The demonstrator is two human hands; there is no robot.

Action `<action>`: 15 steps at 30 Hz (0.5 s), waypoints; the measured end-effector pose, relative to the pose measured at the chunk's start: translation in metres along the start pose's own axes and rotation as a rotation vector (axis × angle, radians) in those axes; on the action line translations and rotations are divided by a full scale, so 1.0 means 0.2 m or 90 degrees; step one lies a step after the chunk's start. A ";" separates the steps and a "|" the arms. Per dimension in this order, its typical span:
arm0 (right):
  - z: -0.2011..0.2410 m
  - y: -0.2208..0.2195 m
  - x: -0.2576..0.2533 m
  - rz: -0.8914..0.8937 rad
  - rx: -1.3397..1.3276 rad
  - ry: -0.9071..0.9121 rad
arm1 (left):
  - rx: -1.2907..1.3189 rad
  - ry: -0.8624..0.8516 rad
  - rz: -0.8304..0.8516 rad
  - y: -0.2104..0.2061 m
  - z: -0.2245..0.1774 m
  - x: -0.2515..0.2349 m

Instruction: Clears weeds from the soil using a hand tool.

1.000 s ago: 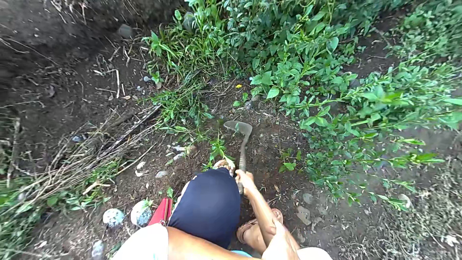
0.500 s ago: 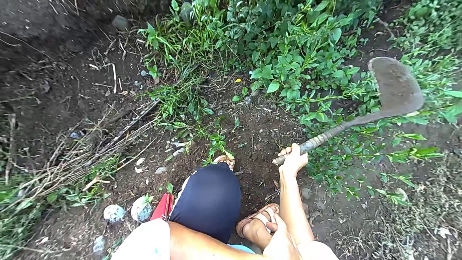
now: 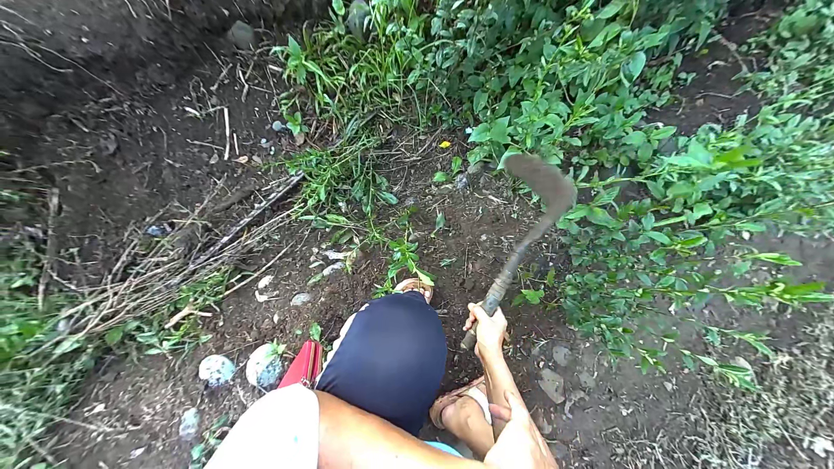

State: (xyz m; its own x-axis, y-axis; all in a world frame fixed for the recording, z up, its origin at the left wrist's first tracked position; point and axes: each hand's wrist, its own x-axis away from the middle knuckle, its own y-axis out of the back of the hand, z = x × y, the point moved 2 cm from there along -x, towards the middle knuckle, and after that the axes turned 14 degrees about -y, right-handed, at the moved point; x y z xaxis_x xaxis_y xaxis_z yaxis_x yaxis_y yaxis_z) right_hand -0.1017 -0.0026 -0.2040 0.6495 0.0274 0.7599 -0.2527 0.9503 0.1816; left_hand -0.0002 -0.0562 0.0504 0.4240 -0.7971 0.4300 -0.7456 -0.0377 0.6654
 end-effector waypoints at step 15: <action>0.32 -0.14 -0.13 -0.116 -0.172 0.061 | -0.018 0.030 0.002 0.00 0.00 0.02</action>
State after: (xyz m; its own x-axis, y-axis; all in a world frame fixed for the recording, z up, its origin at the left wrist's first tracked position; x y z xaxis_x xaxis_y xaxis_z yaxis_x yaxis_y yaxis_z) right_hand -0.1573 -0.0500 -0.1898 0.7342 -0.1343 0.6655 0.0655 0.9897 0.1275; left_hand 0.0007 -0.0589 0.0522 0.4457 -0.7682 0.4596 -0.7325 -0.0177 0.6806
